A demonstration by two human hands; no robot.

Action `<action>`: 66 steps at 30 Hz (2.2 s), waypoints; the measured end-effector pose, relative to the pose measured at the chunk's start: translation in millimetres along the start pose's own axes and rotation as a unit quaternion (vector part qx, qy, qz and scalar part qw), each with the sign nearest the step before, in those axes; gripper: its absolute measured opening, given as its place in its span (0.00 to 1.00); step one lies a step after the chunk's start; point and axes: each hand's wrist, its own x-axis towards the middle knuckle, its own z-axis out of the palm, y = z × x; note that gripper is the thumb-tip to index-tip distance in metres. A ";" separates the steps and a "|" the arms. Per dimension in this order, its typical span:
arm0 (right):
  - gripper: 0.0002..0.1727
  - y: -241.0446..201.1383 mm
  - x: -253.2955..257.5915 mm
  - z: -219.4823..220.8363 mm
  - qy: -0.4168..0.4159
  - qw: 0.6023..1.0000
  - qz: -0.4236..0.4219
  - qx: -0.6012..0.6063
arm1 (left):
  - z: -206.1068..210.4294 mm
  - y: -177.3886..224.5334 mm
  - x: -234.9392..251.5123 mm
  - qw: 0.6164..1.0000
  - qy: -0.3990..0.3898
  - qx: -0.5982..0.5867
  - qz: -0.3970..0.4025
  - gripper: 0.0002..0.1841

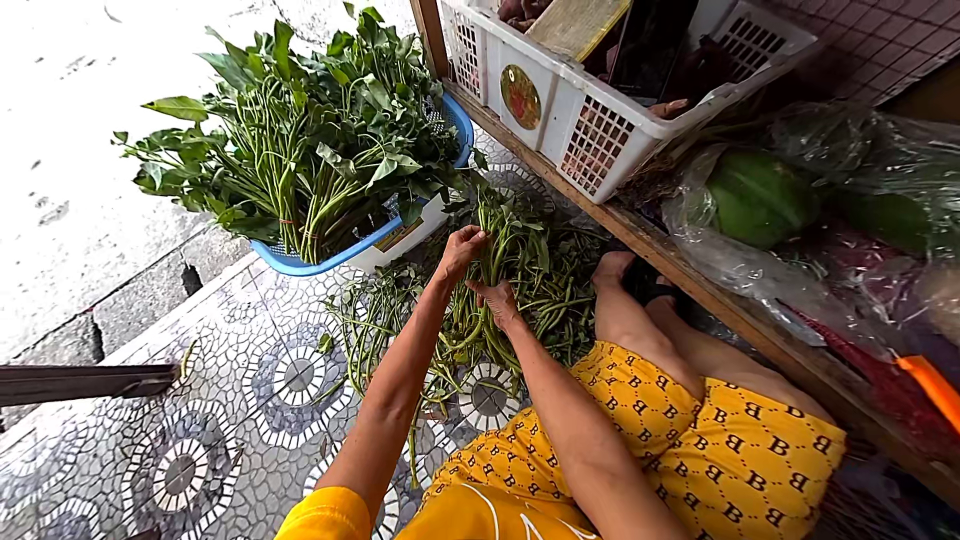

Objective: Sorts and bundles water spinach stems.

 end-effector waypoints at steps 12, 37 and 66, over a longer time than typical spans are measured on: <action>0.14 3.1 0.5 -3.1 -0.003 0.998 0.056 0.018 | -25.8 -21.2 -8.7 0.977 0.038 -0.195 -0.077 0.12; 0.16 9.0 -0.7 -5.4 -0.004 0.999 0.048 0.023 | 5.1 -27.8 -46.4 0.992 -0.018 0.110 0.051 0.14; 0.32 7.3 3.6 -23.0 0.238 0.965 0.108 0.025 | -63.4 -179.8 -36.2 0.914 0.056 0.268 -0.299 0.39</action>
